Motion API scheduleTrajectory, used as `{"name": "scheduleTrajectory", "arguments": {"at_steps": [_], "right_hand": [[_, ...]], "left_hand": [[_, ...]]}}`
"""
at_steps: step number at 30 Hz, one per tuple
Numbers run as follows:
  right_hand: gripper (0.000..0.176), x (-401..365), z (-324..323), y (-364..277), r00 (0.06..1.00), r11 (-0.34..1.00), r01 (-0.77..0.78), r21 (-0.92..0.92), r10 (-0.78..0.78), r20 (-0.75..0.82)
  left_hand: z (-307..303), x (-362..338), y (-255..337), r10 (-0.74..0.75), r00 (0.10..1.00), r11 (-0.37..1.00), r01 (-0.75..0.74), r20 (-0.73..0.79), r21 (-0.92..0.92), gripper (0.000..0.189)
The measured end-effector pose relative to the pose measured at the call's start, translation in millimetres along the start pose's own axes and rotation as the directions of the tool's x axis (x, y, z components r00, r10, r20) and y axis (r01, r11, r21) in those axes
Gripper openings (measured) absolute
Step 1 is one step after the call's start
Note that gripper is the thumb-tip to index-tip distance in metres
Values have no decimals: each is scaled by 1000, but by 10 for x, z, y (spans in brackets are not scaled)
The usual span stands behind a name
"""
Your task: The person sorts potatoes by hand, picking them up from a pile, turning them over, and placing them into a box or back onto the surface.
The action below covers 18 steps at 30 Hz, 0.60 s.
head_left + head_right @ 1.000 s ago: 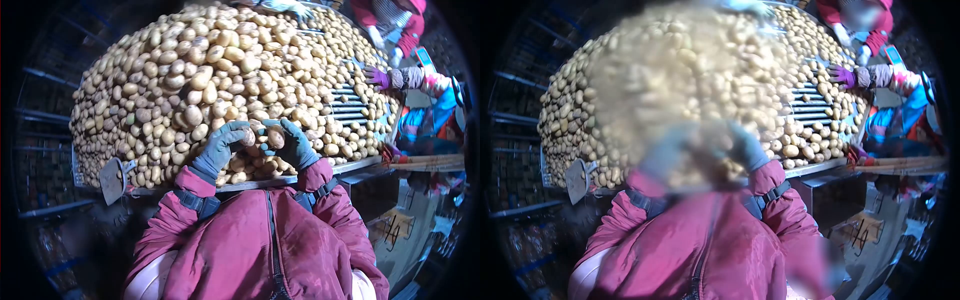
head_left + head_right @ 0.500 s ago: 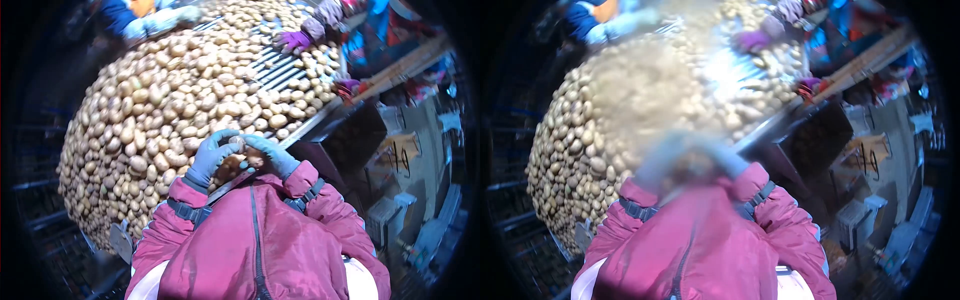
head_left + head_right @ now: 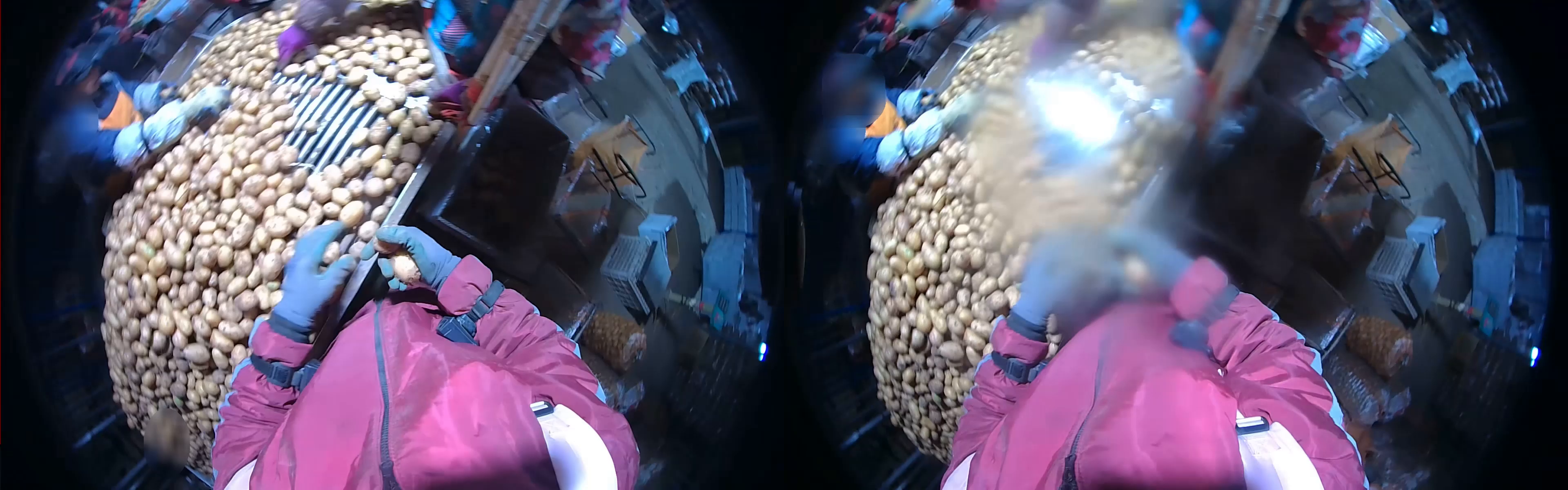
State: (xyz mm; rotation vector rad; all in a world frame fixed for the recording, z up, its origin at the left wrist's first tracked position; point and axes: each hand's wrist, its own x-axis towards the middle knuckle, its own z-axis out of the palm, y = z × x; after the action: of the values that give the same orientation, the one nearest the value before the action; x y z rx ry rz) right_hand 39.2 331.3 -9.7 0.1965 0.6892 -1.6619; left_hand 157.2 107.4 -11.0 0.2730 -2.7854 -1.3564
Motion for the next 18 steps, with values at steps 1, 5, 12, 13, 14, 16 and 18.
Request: {"name": "scheduleTrajectory", "arguments": {"at_steps": [1, 5, 12, 13, 14, 16, 18], "right_hand": [[50, 5, -93, 41, 989, 999, 53, 8, -51, -138], [53, -341, -821, -91, 968, 992, 97, -78, -112, -224], [53, -975, -1790, -123, 842, 913, 387, -133, -408, -353], [55, -1012, -1883, -116, 811, 892, 435, -121, -447, -377], [55, -1046, -1980, -128, 805, 888, 444, -121, -455, -380], [64, -1092, -2066, -127, 899, 910, 411, 56, -394, -190], [69, -1073, -2038, -26, 887, 887, 440, 139, -405, -221]], "left_hand": [[-86, 15, -82, -32, 999, 999, 34, -41, 33, 54], [-408, 76, -896, 50, 962, 898, 74, -269, 435, 57], [-376, -7, -1297, 35, 969, 650, 164, -245, 742, 60], [-363, 9, -1316, 42, 970, 652, 154, -238, 742, 60], [-364, 21, -1349, 37, 971, 653, 156, -237, 741, 60], [-370, 32, -1343, 33, 971, 662, 157, -237, 733, 60], [-364, 18, -1359, 51, 970, 665, 144, -237, 733, 60]]}}
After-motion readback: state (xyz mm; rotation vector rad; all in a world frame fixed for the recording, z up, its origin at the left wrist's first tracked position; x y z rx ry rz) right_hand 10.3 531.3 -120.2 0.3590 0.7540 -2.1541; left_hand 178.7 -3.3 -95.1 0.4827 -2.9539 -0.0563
